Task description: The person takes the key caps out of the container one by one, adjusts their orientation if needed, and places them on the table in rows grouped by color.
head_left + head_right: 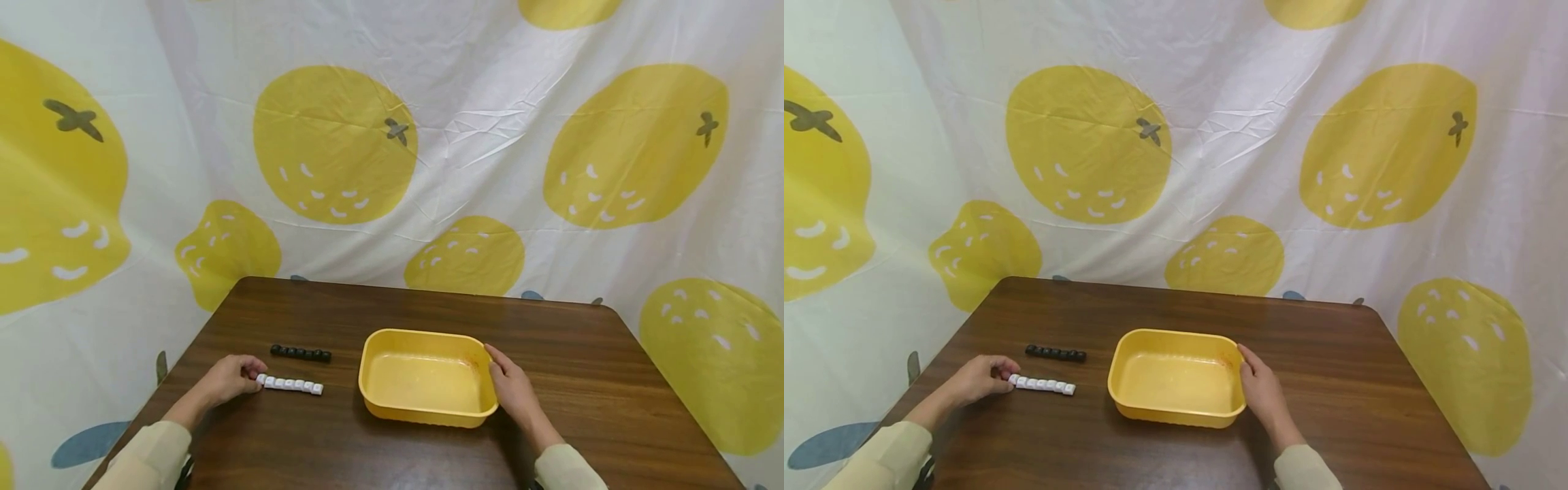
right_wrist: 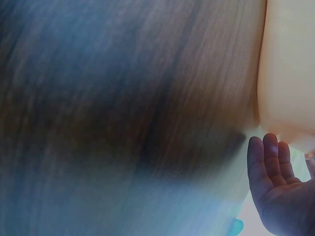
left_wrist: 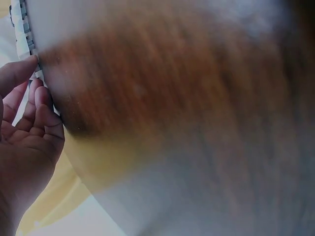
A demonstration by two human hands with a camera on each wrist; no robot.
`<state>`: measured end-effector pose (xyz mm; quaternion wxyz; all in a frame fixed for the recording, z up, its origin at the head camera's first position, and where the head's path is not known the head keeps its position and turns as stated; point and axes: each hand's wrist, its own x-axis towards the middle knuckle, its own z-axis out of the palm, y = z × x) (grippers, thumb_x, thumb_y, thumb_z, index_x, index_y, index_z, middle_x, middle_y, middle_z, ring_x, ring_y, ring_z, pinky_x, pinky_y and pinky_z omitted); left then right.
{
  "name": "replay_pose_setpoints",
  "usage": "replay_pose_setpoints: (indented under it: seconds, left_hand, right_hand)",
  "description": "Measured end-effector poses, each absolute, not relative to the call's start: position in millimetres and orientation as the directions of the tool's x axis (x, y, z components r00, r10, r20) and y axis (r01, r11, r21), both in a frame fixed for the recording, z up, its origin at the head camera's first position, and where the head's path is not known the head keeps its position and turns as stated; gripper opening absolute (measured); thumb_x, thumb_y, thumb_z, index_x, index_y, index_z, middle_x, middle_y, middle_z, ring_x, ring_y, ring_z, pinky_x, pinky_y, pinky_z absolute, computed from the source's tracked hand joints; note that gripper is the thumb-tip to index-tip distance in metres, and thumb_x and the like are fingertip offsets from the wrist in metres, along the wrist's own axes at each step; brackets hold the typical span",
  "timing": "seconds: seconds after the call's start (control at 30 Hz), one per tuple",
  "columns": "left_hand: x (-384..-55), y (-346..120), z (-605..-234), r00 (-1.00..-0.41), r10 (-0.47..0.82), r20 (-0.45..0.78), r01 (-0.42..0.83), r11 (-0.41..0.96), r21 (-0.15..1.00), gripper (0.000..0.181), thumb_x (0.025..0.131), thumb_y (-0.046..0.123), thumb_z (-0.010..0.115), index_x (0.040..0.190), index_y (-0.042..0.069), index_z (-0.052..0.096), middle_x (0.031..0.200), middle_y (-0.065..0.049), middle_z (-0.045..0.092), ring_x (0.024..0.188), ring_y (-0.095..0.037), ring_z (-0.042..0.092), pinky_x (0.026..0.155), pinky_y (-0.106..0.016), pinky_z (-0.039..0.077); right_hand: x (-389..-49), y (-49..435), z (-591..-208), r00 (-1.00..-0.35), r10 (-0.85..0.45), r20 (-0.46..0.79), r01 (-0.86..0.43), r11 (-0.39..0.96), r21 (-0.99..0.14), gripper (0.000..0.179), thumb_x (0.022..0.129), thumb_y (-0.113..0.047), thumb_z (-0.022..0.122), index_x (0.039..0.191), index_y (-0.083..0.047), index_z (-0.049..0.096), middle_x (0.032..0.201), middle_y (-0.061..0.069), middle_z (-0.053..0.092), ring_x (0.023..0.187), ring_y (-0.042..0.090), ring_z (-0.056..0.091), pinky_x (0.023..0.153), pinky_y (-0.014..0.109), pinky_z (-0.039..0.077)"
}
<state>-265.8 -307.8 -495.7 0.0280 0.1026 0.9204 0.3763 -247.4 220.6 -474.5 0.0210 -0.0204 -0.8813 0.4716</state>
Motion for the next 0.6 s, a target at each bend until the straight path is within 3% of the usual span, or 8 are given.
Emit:
replay_pose_setpoints:
  seconds: [0.33,0.6]
  left_hand:
    - [-266.2,-306.1,-495.4,-0.981,0.196,-0.016,0.126,0.686,0.717,0.026,0.077,-0.004,0.075,0.102,0.0,0.069,0.084,-0.003,0.057,0.078,-0.018,0.052,0.066,-0.031,0.044]
    - [-266.7,-301.3,-489.3,-0.985,0.169,0.025,0.14,0.722,0.677,0.03,0.087,-0.001,0.062,0.116,-0.001,0.066,0.098,-0.006,0.065,0.092,-0.023,0.059,0.077,-0.04,0.049]
  right_hand:
    - [-247.8,220.5,-474.0,-0.998,0.063,0.008,0.028,0.547,-0.837,0.046,0.107,-0.017,0.037,0.151,-0.004,0.04,0.151,0.023,0.038,0.139,0.04,0.036,0.111,0.055,0.029]
    - [-245.1,225.2,-472.1,-0.998,0.061,-0.01,0.043,0.571,-0.82,0.05,0.107,-0.019,0.036,0.155,-0.006,0.031,0.154,0.024,0.033,0.14,0.042,0.032,0.111,0.057,0.026]
